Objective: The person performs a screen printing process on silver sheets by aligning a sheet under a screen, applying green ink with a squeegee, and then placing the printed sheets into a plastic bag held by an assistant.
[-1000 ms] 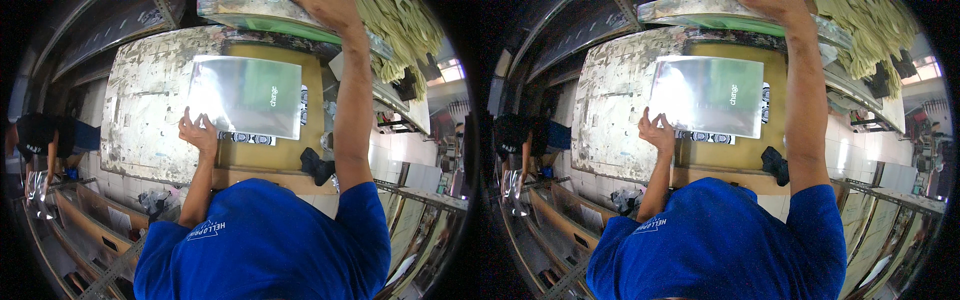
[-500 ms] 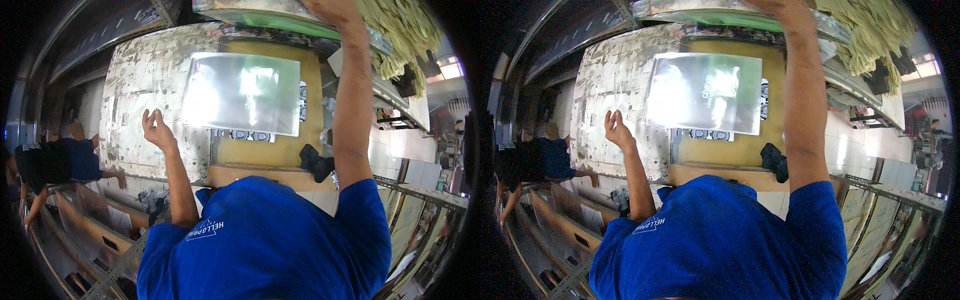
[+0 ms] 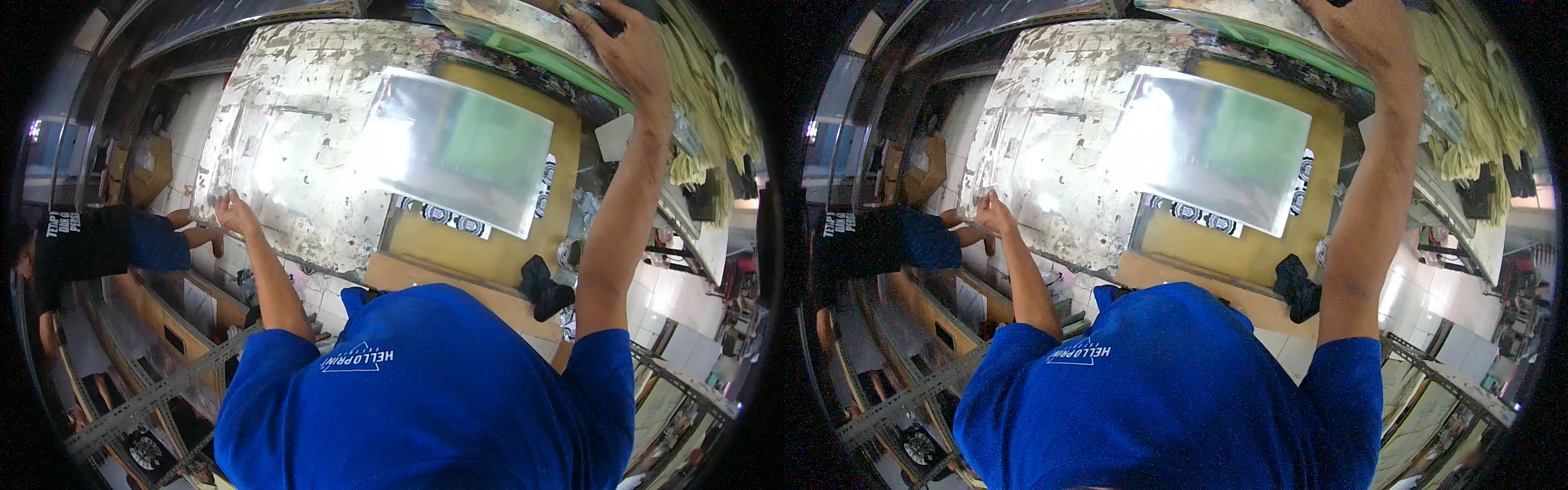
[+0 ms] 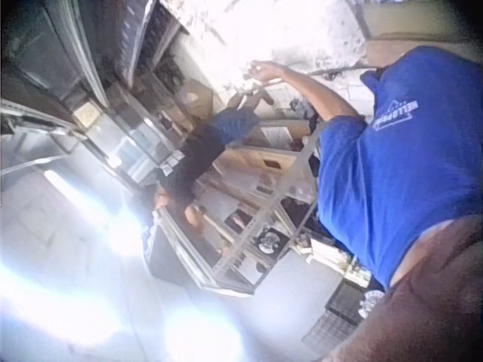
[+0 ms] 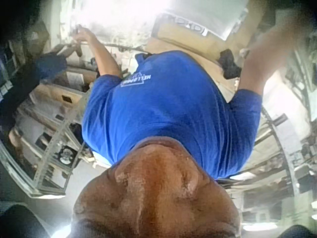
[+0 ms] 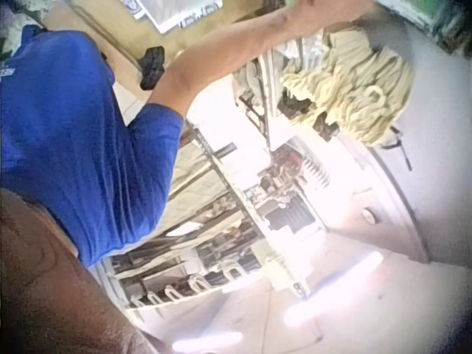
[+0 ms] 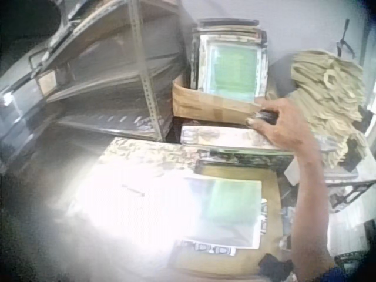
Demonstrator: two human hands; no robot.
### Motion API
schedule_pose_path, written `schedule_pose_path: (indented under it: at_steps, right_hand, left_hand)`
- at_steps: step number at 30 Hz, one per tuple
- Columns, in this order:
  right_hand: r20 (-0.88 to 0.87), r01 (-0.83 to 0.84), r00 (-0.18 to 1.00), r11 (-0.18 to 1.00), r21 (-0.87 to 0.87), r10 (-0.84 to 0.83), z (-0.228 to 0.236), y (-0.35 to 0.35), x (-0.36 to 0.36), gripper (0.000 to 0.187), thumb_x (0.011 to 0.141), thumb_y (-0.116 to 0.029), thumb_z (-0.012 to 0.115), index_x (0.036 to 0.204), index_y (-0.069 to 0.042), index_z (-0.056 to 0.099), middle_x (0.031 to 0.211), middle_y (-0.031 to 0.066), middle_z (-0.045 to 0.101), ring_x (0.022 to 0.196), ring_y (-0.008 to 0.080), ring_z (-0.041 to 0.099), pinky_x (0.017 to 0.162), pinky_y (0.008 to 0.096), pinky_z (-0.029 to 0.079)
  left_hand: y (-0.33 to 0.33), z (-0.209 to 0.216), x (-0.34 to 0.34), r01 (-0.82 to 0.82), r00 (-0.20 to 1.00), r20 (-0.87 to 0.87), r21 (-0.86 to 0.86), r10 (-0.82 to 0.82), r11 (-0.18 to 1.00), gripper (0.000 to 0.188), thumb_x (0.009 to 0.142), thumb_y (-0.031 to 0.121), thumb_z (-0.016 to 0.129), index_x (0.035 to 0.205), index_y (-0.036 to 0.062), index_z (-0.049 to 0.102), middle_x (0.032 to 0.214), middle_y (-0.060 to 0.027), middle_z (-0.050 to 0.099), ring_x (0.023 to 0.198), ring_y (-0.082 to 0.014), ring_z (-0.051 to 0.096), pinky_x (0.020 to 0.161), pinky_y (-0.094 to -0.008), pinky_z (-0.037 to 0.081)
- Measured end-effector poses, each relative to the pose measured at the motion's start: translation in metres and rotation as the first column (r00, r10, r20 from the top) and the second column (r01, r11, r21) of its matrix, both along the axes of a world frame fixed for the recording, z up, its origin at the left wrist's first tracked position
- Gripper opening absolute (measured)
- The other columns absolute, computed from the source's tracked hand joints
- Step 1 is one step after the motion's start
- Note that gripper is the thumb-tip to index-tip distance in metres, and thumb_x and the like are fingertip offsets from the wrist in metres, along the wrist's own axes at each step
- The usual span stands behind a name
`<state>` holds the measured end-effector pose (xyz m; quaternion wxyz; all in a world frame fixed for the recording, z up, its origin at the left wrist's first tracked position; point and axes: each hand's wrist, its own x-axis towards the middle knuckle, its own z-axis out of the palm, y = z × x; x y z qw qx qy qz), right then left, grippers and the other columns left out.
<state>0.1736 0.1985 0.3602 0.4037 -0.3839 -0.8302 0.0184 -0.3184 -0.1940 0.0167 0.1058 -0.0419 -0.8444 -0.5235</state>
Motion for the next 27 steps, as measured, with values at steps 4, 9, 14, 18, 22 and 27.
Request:
schedule_pose_path:
  at_steps: [4,9,14,18,22,27]
  right_hand:
    - [0.145,0.063,0.987,0.998,0.027,-0.066,-0.013,0.023,0.026,0.044,0.08,-0.035,0.081,0.109,-0.003,0.074,0.095,0.0198,0.074,0.087,0.0312,0.072,0.079,0.0372,0.054]
    - [0.195,0.022,0.981,0.999,-0.028,-0.016,-0.02,0.0,0.024,0.042,0.081,-0.036,0.079,0.109,-0.006,0.074,0.094,0.0184,0.074,0.085,0.0304,0.072,0.076,0.0371,0.054]
    - [0.166,-0.003,0.986,0.999,0.035,-0.003,-0.062,-0.044,0.036,0.039,0.077,-0.038,0.082,0.1,-0.008,0.074,0.085,0.0173,0.072,0.078,0.0345,0.069,0.071,0.0418,0.053]
    - [0.206,-0.037,0.978,0.991,0.127,0.011,-0.1,-0.085,0.037,0.039,0.074,-0.035,0.084,0.102,-0.009,0.073,0.084,0.013,0.068,0.079,0.0312,0.065,0.069,0.0409,0.048]
    - [0.237,-0.039,0.971,0.996,0.078,0.02,-0.138,-0.116,0.044,0.035,0.075,-0.028,0.082,0.104,-0.01,0.073,0.085,0.0114,0.067,0.081,0.0289,0.063,0.067,0.0404,0.045]
    - [0.096,-0.029,0.994,0.972,-0.234,0.053,-0.176,-0.128,0.047,0.035,0.078,-0.017,0.078,0.112,-0.013,0.074,0.088,0.0131,0.069,0.081,0.0288,0.064,0.07,0.0399,0.047]
  left_hand:
    - [0.03,0.016,0.006,-0.287,0.953,-0.2,-0.362,0.227,0.887,0.051,0.09,0.035,0.07,0.121,-0.0046,0.069,0.148,-0.0229,0.046,0.138,-0.037,0.037,0.112,-0.0528,0.03]
    - [0.102,0.051,0.062,0.025,0.777,-0.609,-0.224,-0.16,0.974,0.045,0.091,0.027,0.074,0.125,-0.0012,0.066,0.136,-0.021,0.059,0.116,-0.0369,0.06,0.105,-0.0446,0.044]
    - [0.195,0.112,0.248,0.756,0.552,-0.146,0.503,-0.821,0.419,0.069,0.09,0.001,0.072,0.152,0.0038,0.041,0.116,-0.0098,0.068,0.096,-0.0133,0.062,0.084,-0.0262,0.053]
    - [0.197,0.112,0.322,0.744,0.342,-0.151,0.646,-0.927,0.169,0.107,0.073,0.003,0.087,0.158,-0.0023,0.021,0.117,-0.0123,0.065,0.094,-0.0151,0.063,0.08,-0.0278,0.047]
    - [0.185,0.113,0.344,0.57,0.372,0.048,0.776,-0.927,0.269,0.107,0.069,0.002,0.089,0.155,-0.0073,0.025,0.127,-0.0163,0.06,0.106,-0.0191,0.062,0.094,-0.0313,0.051]
    - [0.151,0.049,0.328,0.77,0.345,0.088,0.543,-0.934,0.335,0.091,0.067,0.006,0.091,0.145,-0.0067,0.045,0.13,-0.0168,0.06,0.116,-0.0237,0.06,0.102,-0.0354,0.048]
